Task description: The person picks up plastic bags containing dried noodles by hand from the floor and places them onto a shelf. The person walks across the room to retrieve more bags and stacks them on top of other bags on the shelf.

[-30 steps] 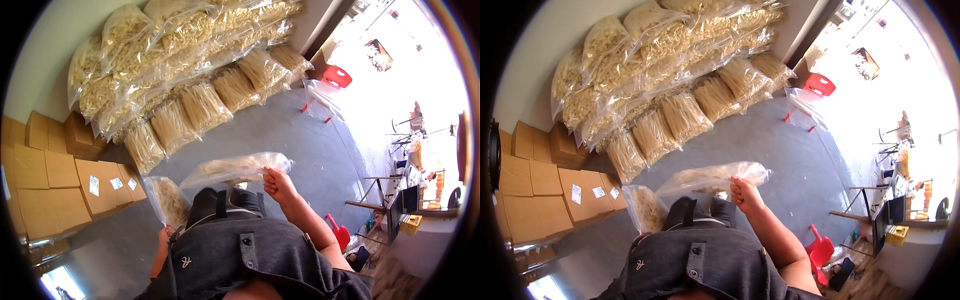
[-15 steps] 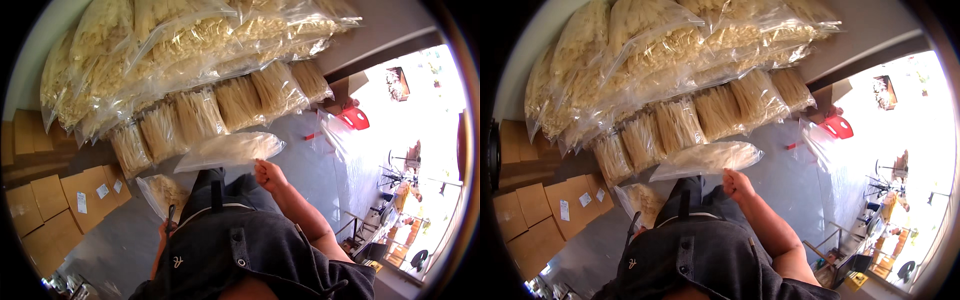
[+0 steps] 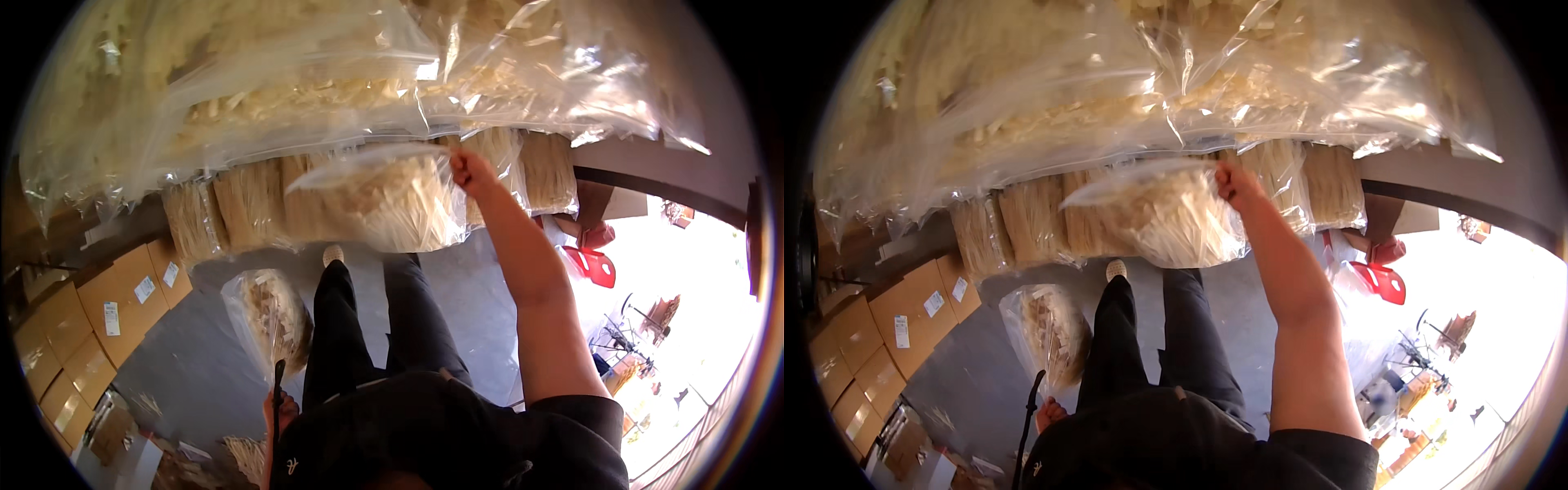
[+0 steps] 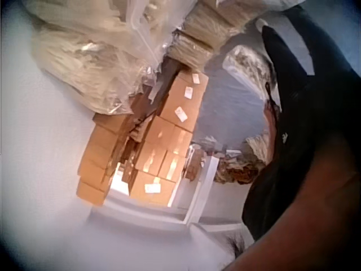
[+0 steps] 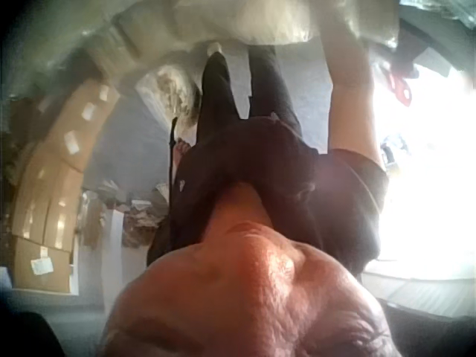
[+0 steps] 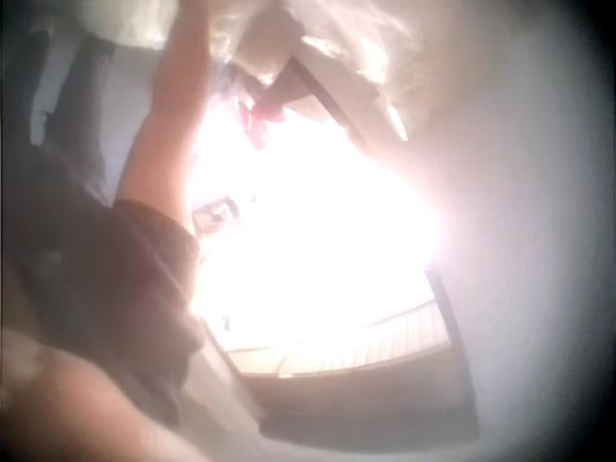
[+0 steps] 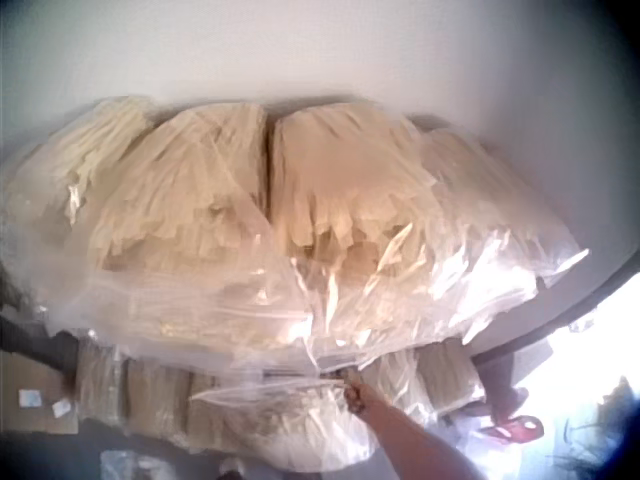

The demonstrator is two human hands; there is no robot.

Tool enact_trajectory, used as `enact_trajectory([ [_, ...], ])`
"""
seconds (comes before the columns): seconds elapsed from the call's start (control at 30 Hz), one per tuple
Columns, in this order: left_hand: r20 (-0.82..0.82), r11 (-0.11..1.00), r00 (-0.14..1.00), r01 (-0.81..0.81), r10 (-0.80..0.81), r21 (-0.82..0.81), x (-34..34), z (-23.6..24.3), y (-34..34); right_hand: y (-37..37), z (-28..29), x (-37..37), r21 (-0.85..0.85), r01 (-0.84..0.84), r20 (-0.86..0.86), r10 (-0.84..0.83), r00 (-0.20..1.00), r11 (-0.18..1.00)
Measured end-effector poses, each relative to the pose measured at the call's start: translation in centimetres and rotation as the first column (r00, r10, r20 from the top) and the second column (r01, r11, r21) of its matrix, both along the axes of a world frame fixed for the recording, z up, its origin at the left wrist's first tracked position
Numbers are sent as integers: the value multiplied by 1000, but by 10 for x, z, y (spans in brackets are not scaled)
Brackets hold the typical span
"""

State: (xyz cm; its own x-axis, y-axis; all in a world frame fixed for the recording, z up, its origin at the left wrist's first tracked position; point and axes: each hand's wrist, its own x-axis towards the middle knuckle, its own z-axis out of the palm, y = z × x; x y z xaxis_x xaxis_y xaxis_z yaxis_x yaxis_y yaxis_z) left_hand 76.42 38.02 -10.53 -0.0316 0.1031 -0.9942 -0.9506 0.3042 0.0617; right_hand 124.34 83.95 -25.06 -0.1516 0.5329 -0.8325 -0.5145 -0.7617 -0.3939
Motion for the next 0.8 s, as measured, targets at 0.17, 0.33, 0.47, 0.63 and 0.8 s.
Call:
enact_trajectory([
  [0.17, -118, 992, 989, -100, 91, -73, 48, 0, 72, 68, -90, 36, -93, 183, 396, -132, 909, 979],
  [0.33, -125, 978, 983, 112, -135, -175, 76, -17, 93, 33, -144, 17, -236, -567, 865, 437, 247, 789],
  [0.47, -36, 682, 688, 709, -725, -180, 102, -12, 129, -74, -144, -47, -30, -994, 868, 496, 24, 102],
  [0.63, -73, 128, 119, 984, -990, -126, 89, 0, 184, -131, -72, -140, 287, -957, 601, 770, 214, 42],
  [0.8, -29, -103, -102, 994, -994, 39, 61, 9, 247, -174, -79, -168, 257, -963, 782, 569, 255, 79],
])
